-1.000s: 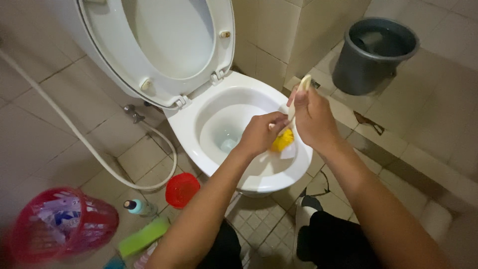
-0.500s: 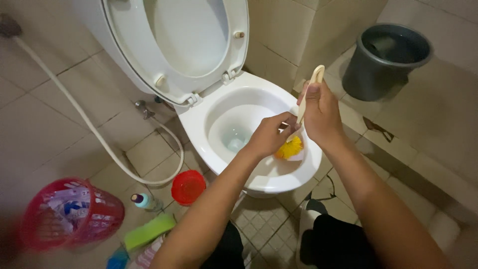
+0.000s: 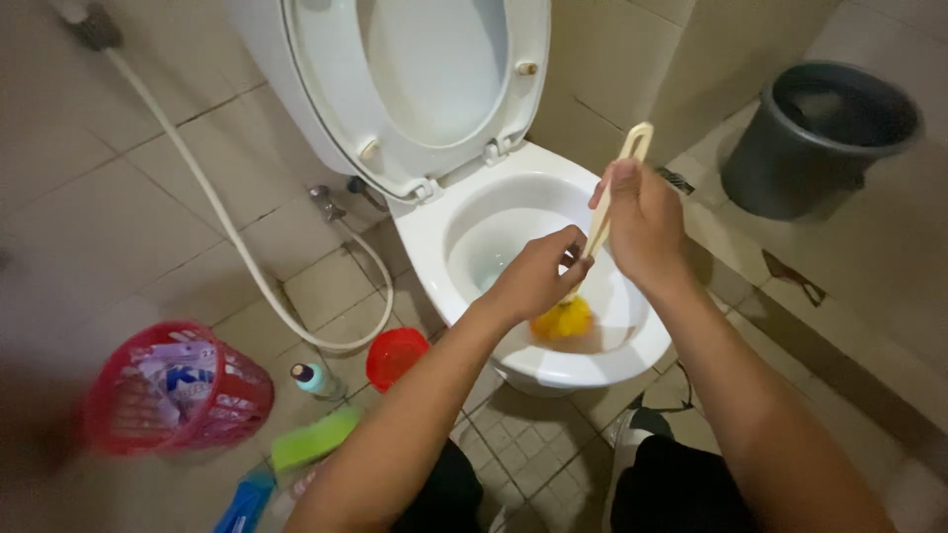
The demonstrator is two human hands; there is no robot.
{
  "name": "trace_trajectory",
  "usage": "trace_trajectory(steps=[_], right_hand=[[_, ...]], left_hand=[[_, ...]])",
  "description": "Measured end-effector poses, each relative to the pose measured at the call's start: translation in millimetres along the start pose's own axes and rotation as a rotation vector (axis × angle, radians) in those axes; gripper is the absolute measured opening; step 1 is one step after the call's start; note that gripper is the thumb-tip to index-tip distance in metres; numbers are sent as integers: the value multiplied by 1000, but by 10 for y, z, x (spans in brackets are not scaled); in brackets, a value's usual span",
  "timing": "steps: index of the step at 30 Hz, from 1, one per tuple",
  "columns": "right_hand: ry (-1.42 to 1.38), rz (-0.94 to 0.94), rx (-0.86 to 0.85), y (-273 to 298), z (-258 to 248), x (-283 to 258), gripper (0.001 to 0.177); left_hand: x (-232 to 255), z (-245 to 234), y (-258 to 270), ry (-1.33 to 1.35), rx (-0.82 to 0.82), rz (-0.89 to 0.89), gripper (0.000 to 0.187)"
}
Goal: Apply cleaner to a toilet brush and scrub the inside of a toilet bowl.
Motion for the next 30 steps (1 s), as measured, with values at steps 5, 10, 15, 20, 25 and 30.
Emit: trace_trajectory(steps=[5,10,15,20,25,30], right_hand=[[-214,163,13,-90,230,140,68],[-255,104,26,-96,427,139,65],[-178,147,9,-67,595,84,59],[-177,221,-63,-22,754,-24,47],[-128,166,-58,-4,762,-5,43],[23,107,-116,35,776,-32,39]], left_hand=[[53,-267,124,-76,-28,-111,16],[-26,-430,199,-109,-14,-160,17],[-251,-646,209,-263,48,-168,17],[-421,-823,258,-322,87,-166,17],[1,-897,268,-335,65,-417,20],[-665,-843,226,-556,169,-196,15]])
Point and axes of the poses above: each hand's wrist, its own y-axis away from the middle knuckle, its own z-axis out of the palm, x = y × z, the point moved 3 cm from there along -y, towards the middle knuckle, and after that the axes turned 3 degrees about y, right-handed, at the moved point
